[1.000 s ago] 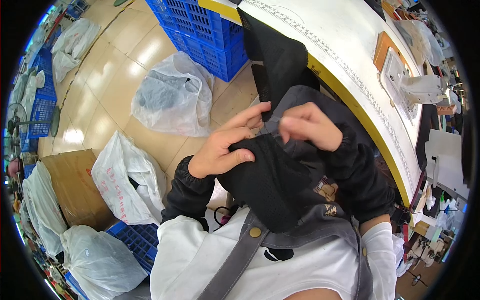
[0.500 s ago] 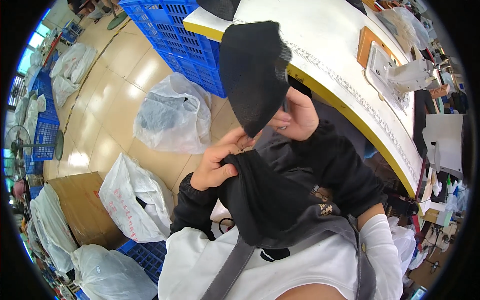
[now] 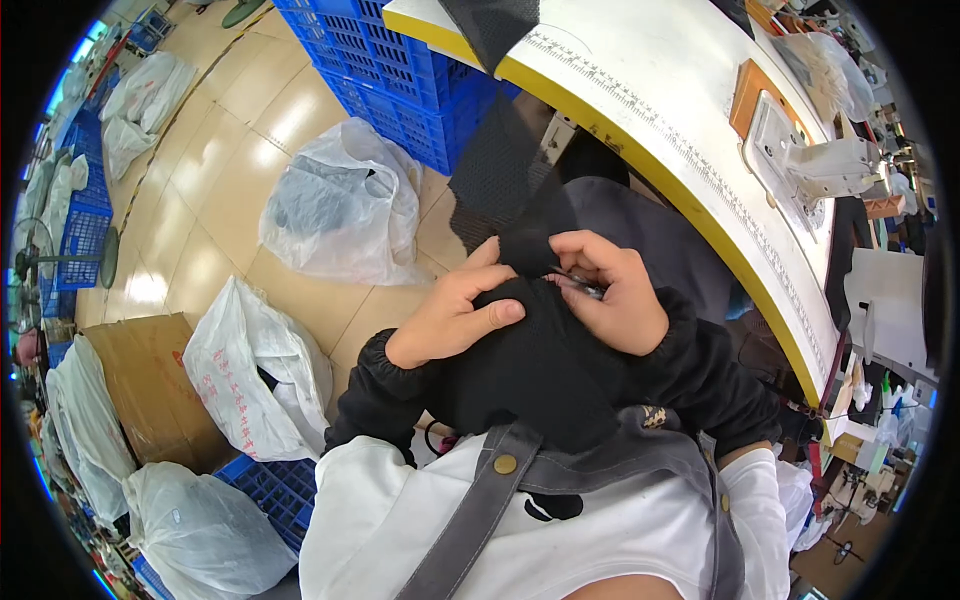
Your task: Manually trim excess fabric from shoe components using small scissors.
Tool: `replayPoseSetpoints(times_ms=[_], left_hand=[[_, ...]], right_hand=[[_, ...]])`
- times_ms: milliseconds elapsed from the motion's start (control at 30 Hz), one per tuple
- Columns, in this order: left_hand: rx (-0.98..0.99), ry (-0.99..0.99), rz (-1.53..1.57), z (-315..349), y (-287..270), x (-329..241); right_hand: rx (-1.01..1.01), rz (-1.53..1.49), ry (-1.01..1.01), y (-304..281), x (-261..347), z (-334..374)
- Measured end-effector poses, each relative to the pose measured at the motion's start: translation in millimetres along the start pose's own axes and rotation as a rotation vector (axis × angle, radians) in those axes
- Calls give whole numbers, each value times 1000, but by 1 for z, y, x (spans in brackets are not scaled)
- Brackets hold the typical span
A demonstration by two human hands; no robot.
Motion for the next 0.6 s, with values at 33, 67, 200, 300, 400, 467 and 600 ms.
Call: replayPoseSetpoints(times_ms=[33, 67, 200, 300, 400, 467, 600], left_hand=[[-63, 34, 34, 1, 3, -3], [-68, 34, 32, 3, 3, -3], [-128, -10, -6, 11, 1, -2], [-97, 12, -74, 10, 0, -5], [-89, 1, -99, 9, 0, -7], [-92, -2, -103, 9, 1, -6], [-94, -20, -87, 10, -1, -4]], right_hand=[[39, -146, 61, -3, 5, -2], [44, -145, 59, -10, 3, -5], [279, -250, 408, -46, 7, -25], [392, -70, 403, -58, 0, -43], [443, 7, 400, -55, -5, -55], [471, 127, 372, -54, 1, -63], [558, 229, 375, -47, 8, -76]])
Point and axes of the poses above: each hand's wrist, its own z-axis away from the middle knuckle, its own y-axis out of the palm, x = y × z, the point moved 1 cm from there along -z, towards the middle knuckle, and after that the axes turned 9 degrees about x, right-handed, at the moved point
